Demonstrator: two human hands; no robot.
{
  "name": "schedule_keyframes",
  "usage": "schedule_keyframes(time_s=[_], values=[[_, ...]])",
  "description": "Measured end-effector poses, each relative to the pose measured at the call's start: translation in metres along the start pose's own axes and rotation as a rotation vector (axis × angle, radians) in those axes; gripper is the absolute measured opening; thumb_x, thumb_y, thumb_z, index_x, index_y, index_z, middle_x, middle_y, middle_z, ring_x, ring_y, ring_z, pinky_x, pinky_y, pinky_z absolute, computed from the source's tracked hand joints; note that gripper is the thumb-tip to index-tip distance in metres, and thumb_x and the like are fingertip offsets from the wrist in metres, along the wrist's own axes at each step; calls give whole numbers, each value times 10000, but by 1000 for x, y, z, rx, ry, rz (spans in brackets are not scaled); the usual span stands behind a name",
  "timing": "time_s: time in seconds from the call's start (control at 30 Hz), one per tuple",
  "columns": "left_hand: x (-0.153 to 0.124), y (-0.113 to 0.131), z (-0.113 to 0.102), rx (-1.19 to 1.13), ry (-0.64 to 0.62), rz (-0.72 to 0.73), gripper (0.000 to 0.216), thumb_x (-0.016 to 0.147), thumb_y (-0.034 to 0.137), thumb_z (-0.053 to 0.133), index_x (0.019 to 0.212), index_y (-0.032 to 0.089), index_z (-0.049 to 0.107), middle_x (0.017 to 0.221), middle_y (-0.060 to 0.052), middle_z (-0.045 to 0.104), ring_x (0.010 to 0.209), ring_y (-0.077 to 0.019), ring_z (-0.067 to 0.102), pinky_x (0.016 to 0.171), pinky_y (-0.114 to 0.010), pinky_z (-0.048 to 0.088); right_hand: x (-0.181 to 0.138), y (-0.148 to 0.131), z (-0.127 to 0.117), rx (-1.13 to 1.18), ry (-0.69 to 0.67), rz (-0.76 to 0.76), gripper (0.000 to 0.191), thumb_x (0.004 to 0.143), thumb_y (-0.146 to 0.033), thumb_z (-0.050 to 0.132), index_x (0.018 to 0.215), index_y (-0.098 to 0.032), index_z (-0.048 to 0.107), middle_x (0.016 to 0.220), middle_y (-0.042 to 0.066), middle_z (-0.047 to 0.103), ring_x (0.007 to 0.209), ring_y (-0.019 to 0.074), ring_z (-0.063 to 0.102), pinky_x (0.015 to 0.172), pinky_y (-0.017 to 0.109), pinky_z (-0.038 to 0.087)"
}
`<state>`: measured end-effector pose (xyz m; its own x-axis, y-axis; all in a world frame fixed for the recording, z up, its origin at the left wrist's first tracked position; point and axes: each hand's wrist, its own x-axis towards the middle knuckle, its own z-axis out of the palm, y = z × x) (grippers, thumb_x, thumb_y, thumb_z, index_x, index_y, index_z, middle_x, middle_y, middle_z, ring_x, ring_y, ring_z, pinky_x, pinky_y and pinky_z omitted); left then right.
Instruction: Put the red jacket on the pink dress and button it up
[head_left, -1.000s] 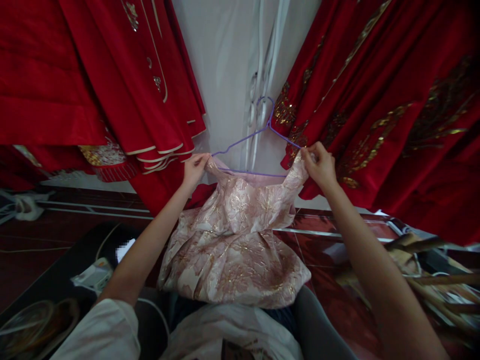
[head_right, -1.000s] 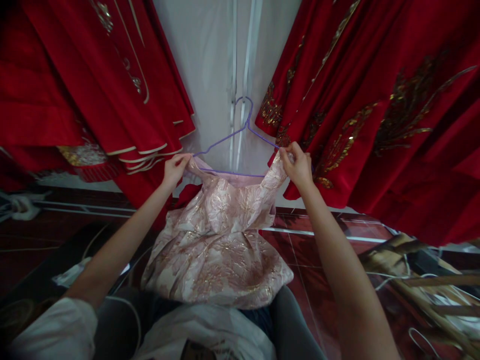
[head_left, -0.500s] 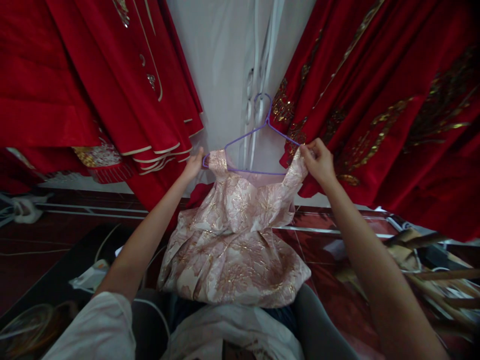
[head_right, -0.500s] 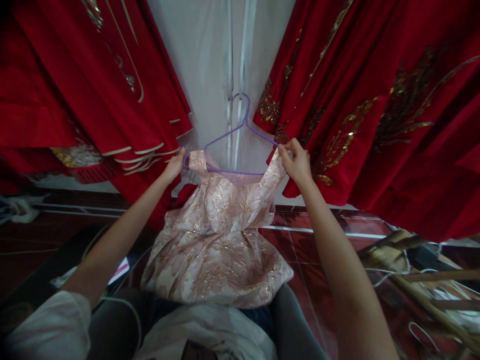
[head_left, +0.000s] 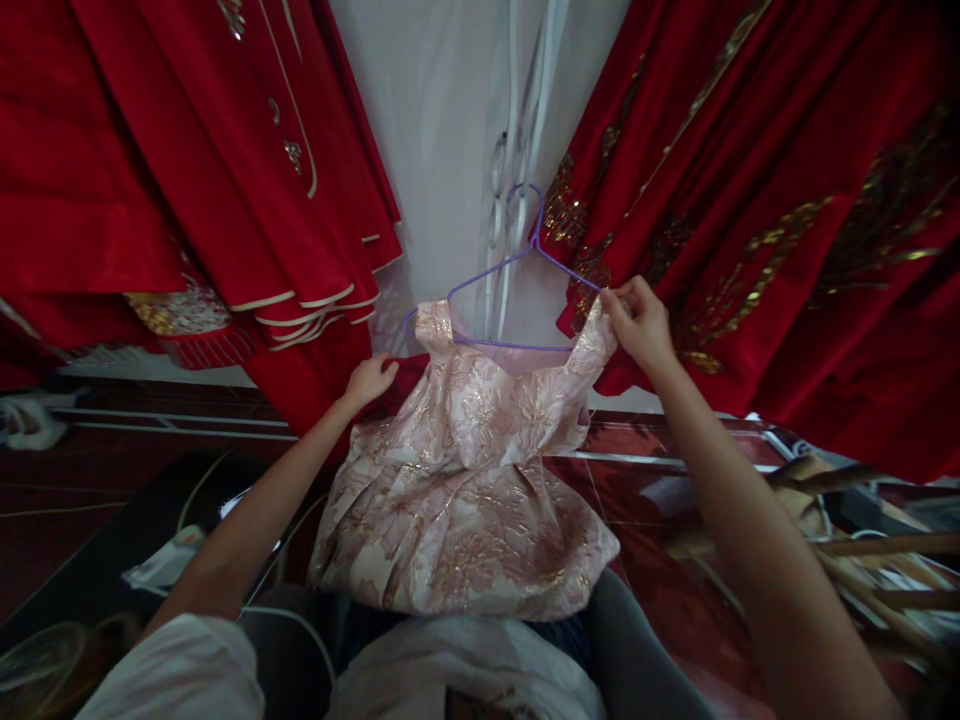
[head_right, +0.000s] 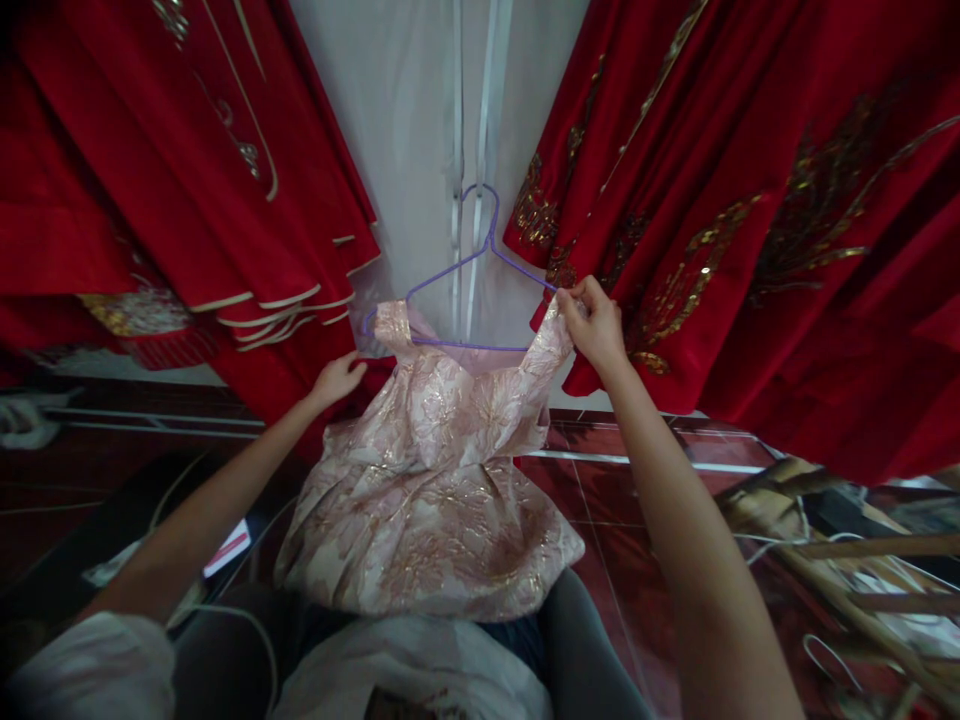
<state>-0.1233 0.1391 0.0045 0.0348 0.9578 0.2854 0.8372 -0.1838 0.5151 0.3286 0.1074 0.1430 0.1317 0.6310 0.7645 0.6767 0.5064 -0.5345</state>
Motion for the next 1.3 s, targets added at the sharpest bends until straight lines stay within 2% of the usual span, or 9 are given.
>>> schedule_keyframes(time_s=[0.1, 0.27, 0.33, 0.5, 0.63, 0.8, 0.93, 1.17, 1.3], values=[[-6, 10, -32, -306, -49, 41, 215, 790, 309, 423, 683, 201, 574, 691, -34, 605, 700, -180, 578, 698, -294, 460, -1, -3, 0, 5, 1, -9, 291, 835, -501, 574, 821, -210, 570, 641, 10, 513, 724, 197, 556, 677, 345, 468], [-47, 44, -62, -385, -923, -9, 264, 656, 443, 697, 623, 190, 628, 656, -3, 631, 634, -151, 578, 609, -247, 446, -5, -11, 0, -2, 0, -10, 325, 840, -544, 552, 833, -220, 569, 638, 17, 527, 729, 209, 571, 671, 355, 480], [-58, 50, -57, -467, -1066, -126, 404, 646, 579, 695, 689, 178, 667, 698, -34, 671, 663, -168, 611, 622, -260, 469, -5, -14, 0, 1, 0, -6, 324, 837, -542, 556, 827, -219, 568, 636, 17, 532, 723, 208, 572, 673, 353, 482], [-54, 24, -21, -230, -634, -120, 597, 651, 768, 558, 557, 178, 572, 520, -19, 567, 525, -144, 521, 540, -262, 408, -4, -14, 0, 10, 16, -7, 308, 835, -518, 563, 829, -210, 569, 634, 19, 533, 729, 209, 570, 684, 354, 484], [-45, 2, -6, 36, -219, -88, 606, 527, 710, 709, 796, 176, 615, 734, -59, 654, 758, -225, 610, 681, -296, 453, -3, -8, -1, -13, -1, -5, 299, 833, -513, 565, 808, -214, 562, 631, 15, 522, 689, 197, 549, 666, 343, 472], [-49, 6, -6, -320, -516, -110, 628, 593, 635, 703, 983, 148, 636, 952, -83, 707, 884, -238, 645, 776, -309, 491, -3, -2, -2, -56, -37, 22, 307, 838, -524, 552, 811, -219, 556, 649, 6, 522, 620, 167, 509, 627, 317, 452], [-52, 25, -16, -615, -470, -90, 631, 640, 524, 729, 1151, 174, 606, 1133, -74, 681, 978, -209, 633, 844, -293, 481, -3, -3, -2, -72, -48, 29, 307, 841, -528, 537, 814, -222, 548, 644, -3, 516, 579, 152, 476, 598, 306, 436], [-36, 41, -22, -435, -522, 6, 370, 693, 532, 688, 769, 171, 695, 735, 17, 694, 709, -161, 580, 672, -254, 445, -4, -8, -5, -85, -67, 52, 288, 850, -516, 521, 818, -231, 537, 669, 7, 520, 632, 162, 509, 623, 301, 445], [-6, 44, -35, -508, -487, -55, 348, 766, 506, 622, 790, 164, 685, 698, 29, 676, 654, -144, 562, 649, -268, 452, -4, -8, -3, -56, -92, 82, 278, 851, -512, 519, 812, -237, 518, 681, 5, 539, 647, 160, 534, 632, 298, 455]])
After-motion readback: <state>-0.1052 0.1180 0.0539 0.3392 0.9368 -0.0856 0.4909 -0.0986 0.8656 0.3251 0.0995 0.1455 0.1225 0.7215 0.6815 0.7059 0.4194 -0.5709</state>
